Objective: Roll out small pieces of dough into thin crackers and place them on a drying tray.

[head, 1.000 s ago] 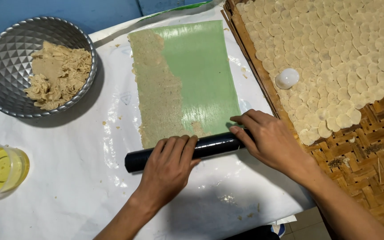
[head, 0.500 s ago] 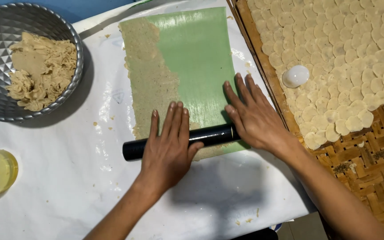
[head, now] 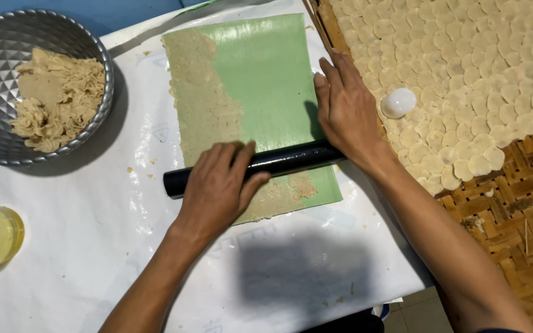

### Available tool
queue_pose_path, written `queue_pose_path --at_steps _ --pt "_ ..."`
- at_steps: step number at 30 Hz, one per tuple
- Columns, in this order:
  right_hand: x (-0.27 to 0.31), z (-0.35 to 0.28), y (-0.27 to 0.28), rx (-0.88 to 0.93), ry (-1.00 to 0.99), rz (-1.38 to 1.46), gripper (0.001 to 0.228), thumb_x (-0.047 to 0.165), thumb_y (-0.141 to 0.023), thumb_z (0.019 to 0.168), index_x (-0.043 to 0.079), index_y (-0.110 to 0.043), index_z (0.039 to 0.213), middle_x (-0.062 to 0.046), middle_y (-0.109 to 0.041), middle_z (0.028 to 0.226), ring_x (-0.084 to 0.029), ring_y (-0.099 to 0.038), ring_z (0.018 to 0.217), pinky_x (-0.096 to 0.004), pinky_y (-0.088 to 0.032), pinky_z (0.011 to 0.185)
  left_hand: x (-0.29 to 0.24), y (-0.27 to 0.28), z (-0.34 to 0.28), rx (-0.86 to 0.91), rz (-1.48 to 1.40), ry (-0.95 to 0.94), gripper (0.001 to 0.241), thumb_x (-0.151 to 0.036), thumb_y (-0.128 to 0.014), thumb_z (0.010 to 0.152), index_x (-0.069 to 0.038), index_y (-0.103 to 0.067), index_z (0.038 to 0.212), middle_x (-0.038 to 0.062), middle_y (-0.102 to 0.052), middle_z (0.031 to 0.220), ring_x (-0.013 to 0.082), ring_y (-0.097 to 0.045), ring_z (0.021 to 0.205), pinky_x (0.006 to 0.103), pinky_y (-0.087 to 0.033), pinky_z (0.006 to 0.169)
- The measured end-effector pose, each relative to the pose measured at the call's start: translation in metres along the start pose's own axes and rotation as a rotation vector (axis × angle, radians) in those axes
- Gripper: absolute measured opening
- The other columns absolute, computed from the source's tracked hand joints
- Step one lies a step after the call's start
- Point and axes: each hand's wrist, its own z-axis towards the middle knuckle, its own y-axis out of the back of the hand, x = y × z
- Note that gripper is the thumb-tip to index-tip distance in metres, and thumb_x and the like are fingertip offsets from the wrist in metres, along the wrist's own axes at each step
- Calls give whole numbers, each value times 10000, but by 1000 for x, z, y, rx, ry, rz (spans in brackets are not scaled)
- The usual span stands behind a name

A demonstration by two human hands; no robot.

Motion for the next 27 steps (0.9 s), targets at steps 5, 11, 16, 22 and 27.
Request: queue_pose_path --at_steps 5,11,16,22,27 --pt "23 -2 21 -19 57 80 414 167 -395 1117 -133 -666 1209 -320 -592 1347 -470 -564 1278 -520 -491 1032 3 -4 -10 -10 128 -79 562 -388 -680 963 -18 -610 1380 100 -640 1074 237 -587 953 379 -484 861" --pt "35 -40 28 121 123 2 527 364 -349 1116 -13 -648 1330 -306 -555 1426 -478 -477 1384 -555 -420 1121 -6 -12 -36 -47 165 -115 524 -422 -591 1016 -32 -613 1364 127 -647 1060 259 -610 957 394 -507 853" --pt "29 -64 11 262 64 -62 577 447 -359 1111 33 -563 1458 -284 -511 1498 -445 -386 1466 -518 -300 1198 -17 -15 -38 -131 128 -79 639 -530 -516 1031 4 -585 1375 224 -609 1191 372 -621 1121 501 -503 969" --pt "45 -96 23 263 73 -129 636 306 -342 1059 -103 -358 1546 -275 -362 1624 -368 -291 1542 -481 -189 1271 -53 -8 -56 4 118 68 899 -579 -552 979 168 -427 1463 389 -368 1575 472 -331 1514 621 -217 1225" --pt "49 -135 36 317 37 -52 669 254 -428 996 -98 -290 1548 -277 -335 1633 -417 -281 1546 -588 -248 1242 -76 -16 -91 31 115 48 907 -516 -642 882 156 -415 1447 377 -360 1567 470 -322 1508 601 -219 1233"
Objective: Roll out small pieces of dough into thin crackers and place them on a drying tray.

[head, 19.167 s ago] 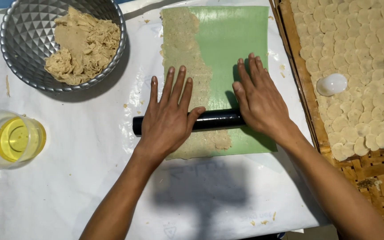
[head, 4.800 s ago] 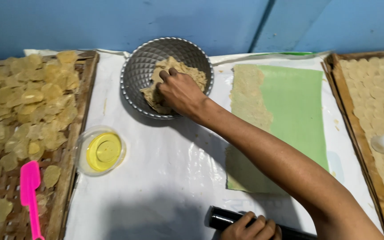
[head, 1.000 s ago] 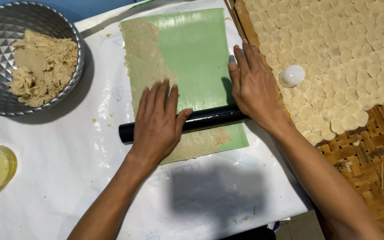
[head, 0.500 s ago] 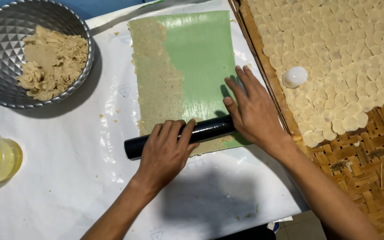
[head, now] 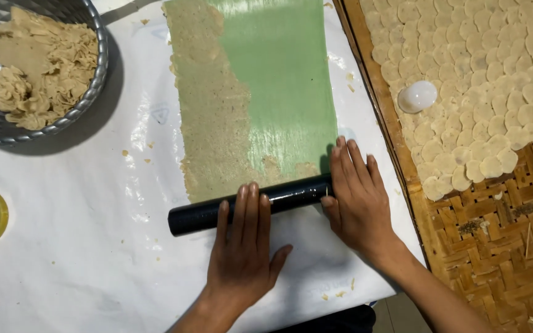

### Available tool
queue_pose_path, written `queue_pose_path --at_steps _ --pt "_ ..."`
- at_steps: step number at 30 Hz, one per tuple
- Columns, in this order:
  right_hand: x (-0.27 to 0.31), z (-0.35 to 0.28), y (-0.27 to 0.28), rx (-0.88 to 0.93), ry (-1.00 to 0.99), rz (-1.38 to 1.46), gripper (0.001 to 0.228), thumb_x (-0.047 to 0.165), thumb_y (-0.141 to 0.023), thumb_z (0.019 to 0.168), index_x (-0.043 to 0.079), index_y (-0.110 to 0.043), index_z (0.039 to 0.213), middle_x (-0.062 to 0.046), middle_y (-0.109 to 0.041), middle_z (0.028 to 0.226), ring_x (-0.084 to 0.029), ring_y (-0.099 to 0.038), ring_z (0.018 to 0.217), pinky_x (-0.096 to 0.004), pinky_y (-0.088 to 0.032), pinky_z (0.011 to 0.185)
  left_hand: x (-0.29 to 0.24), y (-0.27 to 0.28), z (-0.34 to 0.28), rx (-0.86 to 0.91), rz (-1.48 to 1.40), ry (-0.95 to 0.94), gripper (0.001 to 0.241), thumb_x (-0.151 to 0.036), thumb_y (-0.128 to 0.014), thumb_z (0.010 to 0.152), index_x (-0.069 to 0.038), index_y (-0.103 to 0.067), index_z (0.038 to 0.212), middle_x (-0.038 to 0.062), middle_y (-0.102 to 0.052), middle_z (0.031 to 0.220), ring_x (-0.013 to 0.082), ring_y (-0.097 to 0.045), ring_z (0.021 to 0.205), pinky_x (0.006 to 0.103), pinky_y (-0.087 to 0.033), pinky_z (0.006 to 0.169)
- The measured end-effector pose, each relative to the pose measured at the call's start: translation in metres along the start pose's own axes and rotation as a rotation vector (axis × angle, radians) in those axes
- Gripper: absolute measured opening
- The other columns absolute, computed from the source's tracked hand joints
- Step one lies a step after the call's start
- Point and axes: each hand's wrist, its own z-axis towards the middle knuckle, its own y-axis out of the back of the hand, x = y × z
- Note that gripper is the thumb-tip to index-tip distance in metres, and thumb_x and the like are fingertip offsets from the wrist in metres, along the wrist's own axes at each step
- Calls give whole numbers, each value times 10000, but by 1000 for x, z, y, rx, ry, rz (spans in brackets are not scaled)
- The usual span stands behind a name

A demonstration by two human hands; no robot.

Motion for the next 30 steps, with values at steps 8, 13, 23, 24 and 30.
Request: queue_pose_path --at_steps 8,13,23,24,30 --pt "8 -58 11 48 4 27 786 119 -576 806 -51 -338 1536 -221 -365 1628 -362 -338 1532 -553 -291 1232 -27 -14 -51 -62 55 -68 829 -519 -654 920 104 -477 1437 384 -392 1532 476 -391 1447 605 -368 1170" --pt "15 -95 23 26 5 145 791 62 -566 756 -48 -389 1519 -202 -426 1601 -329 -360 1530 -504 -256 1273 -31 2 -52 -227 -321 36 707 -335 -803 858 49 -490 1362 222 -594 1346 349 -607 1207 538 -417 1134" --pt "54 -62 66 -16 -189 158 387 95 -596 938 -52 -591 1295 -168 -665 1235 -319 -607 1129 -429 -488 971 -34 -2 -44 -256 -158 89 454 -264 -776 910 22 -629 1231 179 -632 1218 326 -633 1087 490 -508 1003" --pt "57 -58 69 38 -191 176 355 102 -606 930 -37 -619 1257 -133 -707 1131 -298 -627 1052 -413 -509 894 -35 -4 -46 -254 -165 105 450 -252 -787 895 16 -637 1224 177 -640 1219 330 -640 1092 491 -510 997" --pt "58 -62 62 116 -120 217 413 45 -691 806 98 -702 1215 -1 -697 1152 -172 -664 944 -308 -547 791 -36 -5 -48 -249 -179 125 463 -253 -789 887 4 -637 1241 159 -626 1238 317 -624 1120 483 -490 1019"
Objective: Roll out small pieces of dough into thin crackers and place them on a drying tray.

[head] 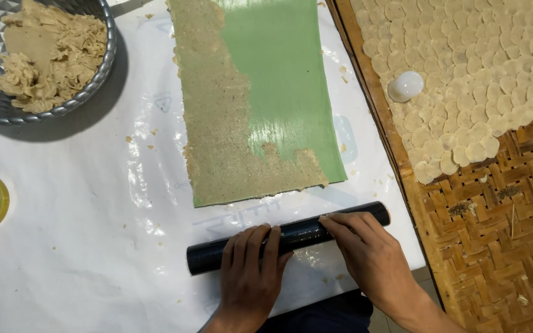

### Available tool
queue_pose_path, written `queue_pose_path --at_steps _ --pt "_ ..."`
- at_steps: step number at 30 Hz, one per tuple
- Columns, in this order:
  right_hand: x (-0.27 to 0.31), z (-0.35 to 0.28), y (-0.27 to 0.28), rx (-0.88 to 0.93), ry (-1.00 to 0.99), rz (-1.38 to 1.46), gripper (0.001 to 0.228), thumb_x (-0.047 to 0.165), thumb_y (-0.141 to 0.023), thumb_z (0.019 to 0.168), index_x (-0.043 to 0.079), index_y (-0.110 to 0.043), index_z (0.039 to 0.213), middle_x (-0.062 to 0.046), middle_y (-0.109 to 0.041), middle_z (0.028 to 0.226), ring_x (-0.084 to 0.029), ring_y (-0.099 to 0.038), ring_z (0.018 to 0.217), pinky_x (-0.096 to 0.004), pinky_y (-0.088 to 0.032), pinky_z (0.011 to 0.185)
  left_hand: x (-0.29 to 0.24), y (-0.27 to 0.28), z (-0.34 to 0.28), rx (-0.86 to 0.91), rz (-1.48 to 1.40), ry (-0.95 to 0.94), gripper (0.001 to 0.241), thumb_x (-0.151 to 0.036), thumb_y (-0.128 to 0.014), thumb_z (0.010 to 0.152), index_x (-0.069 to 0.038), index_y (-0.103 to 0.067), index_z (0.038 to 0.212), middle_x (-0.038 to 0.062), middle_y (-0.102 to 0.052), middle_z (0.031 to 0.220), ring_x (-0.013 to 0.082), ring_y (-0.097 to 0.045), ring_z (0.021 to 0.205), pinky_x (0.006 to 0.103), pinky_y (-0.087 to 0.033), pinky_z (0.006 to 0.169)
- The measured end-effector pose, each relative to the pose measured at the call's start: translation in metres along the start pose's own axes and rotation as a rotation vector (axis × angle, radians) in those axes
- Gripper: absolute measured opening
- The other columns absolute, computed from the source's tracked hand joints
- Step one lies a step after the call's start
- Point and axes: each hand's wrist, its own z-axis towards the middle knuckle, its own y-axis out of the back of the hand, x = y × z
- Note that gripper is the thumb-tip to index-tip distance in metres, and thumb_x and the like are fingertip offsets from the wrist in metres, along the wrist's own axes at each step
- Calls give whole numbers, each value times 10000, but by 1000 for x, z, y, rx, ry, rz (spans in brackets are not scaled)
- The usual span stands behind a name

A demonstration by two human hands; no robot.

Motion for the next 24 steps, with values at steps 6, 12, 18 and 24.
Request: queue_pose_path --at_steps 6,12,18,24 --pt "-31 36 -13 -157 59 37 128 53 -734 864 34 -773 985 -124 -776 981 -200 -735 758 -262 -625 636 1 1 4 -11 -5 -10 453 -264 -752 913 9 -628 1253 168 -623 1240 325 -619 1124 487 -488 1027" --pt "-33 77 -10 -148 27 29 149 -9 -770 827 3 -749 975 -73 -736 900 -128 -564 496 -266 -464 439 2 -2 1 19 -2 -3 483 -289 -758 914 6 -620 1271 162 -606 1255 319 -600 1139 488 -471 1033" --pt "-25 69 -3 -48 80 -125 255 32 -689 839 48 -745 1086 -39 -771 984 -207 -670 869 -350 -551 754 3 -1 5 -3 -5 -14 464 -272 -755 913 20 -627 1250 177 -611 1235 337 -609 1122 495 -485 1026" --pt "-44 67 -24 -51 253 -229 172 221 -769 888 115 -787 1023 -54 -730 978 -174 -629 839 -274 -568 690 3 -1 7 -5 12 -23 464 -290 -737 927 19 -620 1253 177 -620 1232 332 -612 1108 493 -485 1016"
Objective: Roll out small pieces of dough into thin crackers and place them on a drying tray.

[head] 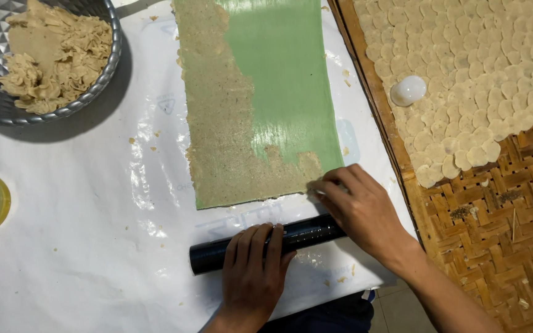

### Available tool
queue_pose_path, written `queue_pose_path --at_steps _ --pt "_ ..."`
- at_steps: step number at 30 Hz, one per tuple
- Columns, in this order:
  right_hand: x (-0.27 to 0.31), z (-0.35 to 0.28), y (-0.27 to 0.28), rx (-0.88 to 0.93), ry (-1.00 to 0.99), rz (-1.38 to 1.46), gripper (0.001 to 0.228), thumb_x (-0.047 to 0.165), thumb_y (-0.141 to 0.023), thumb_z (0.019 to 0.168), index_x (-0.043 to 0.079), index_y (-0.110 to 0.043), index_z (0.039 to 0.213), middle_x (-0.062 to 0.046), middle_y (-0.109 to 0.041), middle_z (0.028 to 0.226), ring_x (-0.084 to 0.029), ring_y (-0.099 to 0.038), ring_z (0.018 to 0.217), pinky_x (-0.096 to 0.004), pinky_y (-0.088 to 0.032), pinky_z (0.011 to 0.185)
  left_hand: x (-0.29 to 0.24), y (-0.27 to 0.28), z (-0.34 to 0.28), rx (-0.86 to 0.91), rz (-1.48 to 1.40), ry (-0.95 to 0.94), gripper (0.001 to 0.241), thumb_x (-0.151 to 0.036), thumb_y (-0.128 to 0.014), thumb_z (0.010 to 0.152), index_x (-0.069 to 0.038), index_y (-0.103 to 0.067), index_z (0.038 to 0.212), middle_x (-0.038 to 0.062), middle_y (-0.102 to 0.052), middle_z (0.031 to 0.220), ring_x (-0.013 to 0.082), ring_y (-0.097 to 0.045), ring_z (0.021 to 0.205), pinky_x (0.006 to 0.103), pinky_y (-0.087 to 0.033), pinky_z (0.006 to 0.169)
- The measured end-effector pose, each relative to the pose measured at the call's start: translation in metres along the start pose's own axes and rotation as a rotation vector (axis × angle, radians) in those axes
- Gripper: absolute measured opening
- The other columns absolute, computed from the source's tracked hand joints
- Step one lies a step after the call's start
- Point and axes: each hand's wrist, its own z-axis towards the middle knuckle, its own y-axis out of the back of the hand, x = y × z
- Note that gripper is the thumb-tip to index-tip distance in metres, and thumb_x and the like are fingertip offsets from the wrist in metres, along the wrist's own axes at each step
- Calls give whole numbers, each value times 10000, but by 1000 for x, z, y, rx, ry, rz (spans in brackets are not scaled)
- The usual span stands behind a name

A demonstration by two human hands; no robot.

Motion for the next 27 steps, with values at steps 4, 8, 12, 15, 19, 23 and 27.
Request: queue_pose_path --at_steps 4,8,12,15,19,23,27 --pt "-10 7 -12 117 166 -63 226 158 -767 838 118 -740 1059 -22 -721 1026 -188 -633 876 -301 -600 799 0 0 -1 -5 -3 2 466 -299 -734 933 17 -620 1255 178 -615 1236 332 -609 1110 492 -485 1017" --pt "-14 5 -17 139 276 -196 355 61 -766 771 109 -702 1117 -31 -703 1100 -202 -633 976 -343 -574 930 1 -1 -1 -11 -16 4 463 -281 -740 928 31 -627 1252 184 -616 1233 342 -610 1109 496 -482 1016" --pt "-20 -8 -21 37 301 -155 308 74 -753 830 118 -736 1135 -35 -734 1082 -175 -653 902 -294 -614 834 2 0 -3 0 -22 5 465 -286 -747 924 21 -620 1249 185 -616 1230 345 -610 1103 501 -484 1010" --pt "-21 -2 -2 -81 43 142 157 32 -751 884 70 -776 1034 -97 -763 980 -180 -697 810 -242 -633 669 2 2 -1 7 -31 4 483 -286 -747 919 25 -612 1262 187 -616 1240 347 -608 1122 503 -478 1025" --pt "-20 5 20 -15 -175 180 194 -1 -720 856 33 -778 1038 -96 -673 981 -166 -614 692 -289 -546 598 1 0 -1 13 -18 2 500 -299 -751 917 16 -605 1277 175 -613 1251 340 -606 1127 498 -476 1035" --pt "-25 7 11 76 -277 312 136 60 -737 866 33 -764 997 -111 -775 981 -174 -696 626 -260 -633 554 1 -1 0 30 -17 15 493 -308 -721 932 9 -600 1289 175 -610 1248 334 -597 1134 493 -461 1042" --pt "-18 13 14 89 -213 250 119 84 -725 888 19 -790 964 -111 -720 937 -189 -648 638 -288 -579 542 1 1 0 27 -24 16 495 -309 -736 923 9 -604 1277 178 -609 1244 343 -600 1122 498 -463 1036"
